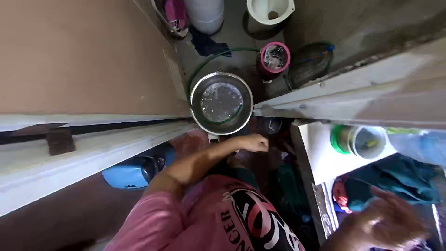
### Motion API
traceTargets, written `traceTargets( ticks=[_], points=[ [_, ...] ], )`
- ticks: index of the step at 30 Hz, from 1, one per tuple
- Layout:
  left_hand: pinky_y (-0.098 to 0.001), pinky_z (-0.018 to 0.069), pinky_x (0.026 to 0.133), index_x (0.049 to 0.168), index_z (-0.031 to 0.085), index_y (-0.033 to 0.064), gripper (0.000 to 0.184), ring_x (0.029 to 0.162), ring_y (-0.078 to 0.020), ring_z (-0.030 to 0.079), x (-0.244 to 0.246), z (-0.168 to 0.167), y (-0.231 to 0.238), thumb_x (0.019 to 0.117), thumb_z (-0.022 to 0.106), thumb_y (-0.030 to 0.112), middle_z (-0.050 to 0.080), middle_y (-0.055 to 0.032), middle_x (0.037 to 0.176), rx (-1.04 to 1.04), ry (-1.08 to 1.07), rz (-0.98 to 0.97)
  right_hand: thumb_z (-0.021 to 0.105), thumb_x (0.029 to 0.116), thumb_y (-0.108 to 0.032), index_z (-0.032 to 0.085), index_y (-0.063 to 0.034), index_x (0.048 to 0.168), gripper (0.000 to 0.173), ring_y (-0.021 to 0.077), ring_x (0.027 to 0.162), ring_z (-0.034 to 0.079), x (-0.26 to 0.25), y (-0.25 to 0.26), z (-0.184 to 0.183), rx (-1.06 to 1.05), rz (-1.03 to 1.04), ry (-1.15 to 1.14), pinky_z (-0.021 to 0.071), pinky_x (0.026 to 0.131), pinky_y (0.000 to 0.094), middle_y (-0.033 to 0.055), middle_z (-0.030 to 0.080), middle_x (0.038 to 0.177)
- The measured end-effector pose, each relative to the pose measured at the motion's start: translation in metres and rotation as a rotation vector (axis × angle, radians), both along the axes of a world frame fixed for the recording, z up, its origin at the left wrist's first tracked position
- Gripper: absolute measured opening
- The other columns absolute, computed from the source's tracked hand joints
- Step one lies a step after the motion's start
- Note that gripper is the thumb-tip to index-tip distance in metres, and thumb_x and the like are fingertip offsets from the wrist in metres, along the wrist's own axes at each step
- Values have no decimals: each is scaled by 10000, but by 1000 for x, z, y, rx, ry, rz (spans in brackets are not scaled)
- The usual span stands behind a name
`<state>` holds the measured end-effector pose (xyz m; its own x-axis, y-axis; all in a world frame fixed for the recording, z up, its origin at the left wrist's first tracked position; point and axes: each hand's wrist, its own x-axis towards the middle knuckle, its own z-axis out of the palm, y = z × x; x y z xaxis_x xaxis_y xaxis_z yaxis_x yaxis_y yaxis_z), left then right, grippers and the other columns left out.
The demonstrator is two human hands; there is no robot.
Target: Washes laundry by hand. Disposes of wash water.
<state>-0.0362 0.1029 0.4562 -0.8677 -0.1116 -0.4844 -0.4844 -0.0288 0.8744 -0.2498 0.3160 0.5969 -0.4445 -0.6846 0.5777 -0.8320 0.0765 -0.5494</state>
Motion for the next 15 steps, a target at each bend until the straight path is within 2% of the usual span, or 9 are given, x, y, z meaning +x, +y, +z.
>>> traceTargets(
  ticks=[1,2,3,5,7,9,12,14,15],
  points=[
    [-568,489,973,1208,646,-95,317,1068,-398,650,26,-22,-10,1054,532,158,666,-294,1145,-34,-82,100,536,1043,-133,602,-188,1244,218,23,1139,646,19,-26,-5,47,121,-52,563,954,255,-96,672,1219],
    [-587,466,1017,1220,641,-100,321,1129,-421,635,51,-45,-17,1055,537,156,657,-305,1184,-52,-167,200,551,1039,-146,631,-186,1213,195,24,1118,653,37,-50,-15,108,211,-95,562,956,256,-87,689,1179],
    [-597,460,1033,1234,640,-85,324,1157,-428,628,77,-70,-22,1056,540,167,653,-301,1206,-55,-261,300,572,1027,-144,659,-93,1140,151,73,1070,670,54,-71,-29,178,274,-129,563,942,272,11,708,1105],
    [-598,459,1034,1271,614,-71,336,1177,-430,617,124,-116,-28,1058,541,179,639,-303,1235,1,-412,519,596,978,-126,691,89,1045,244,227,985,705,78,-111,-69,382,352,-146,582,892,329,223,714,1031],
    [-537,453,1060,1336,562,-85,374,1211,-402,598,167,-155,-29,1079,508,180,605,-308,1301,97,-498,748,606,961,-101,663,139,1150,311,342,1006,713,98,-146,-112,699,384,-224,594,885,421,307,682,1139],
    [-478,489,1032,1375,543,-72,409,1181,-350,616,205,-192,-25,1092,487,219,605,-278,1318,207,-581,954,607,983,-93,586,130,1294,383,375,1077,684,112,-177,-165,994,357,-388,577,930,461,319,618,1275],
    [-460,540,966,1380,550,-42,420,1105,-317,653,242,-267,-10,1080,516,250,633,-246,1273,362,-706,1179,604,994,-108,518,93,1382,445,365,1193,629,123,-199,-259,1272,278,-569,528,1022,459,297,577,1350],
    [-446,541,952,1406,503,-66,423,1092,-319,640,243,-294,-11,1079,514,200,601,-266,1296,437,-749,1282,600,999,-107,507,68,1396,443,335,1167,637,127,-199,-325,1360,126,-735,527,1006,456,271,602,1319],
    [-445,532,970,1426,484,-66,430,1109,-319,633,241,-311,-14,1083,503,193,590,-269,1316,461,-767,1293,592,1012,-112,492,53,1404,437,324,1111,654,130,-197,-359,1381,3,-855,550,948,460,264,609,1296]
  ],
)
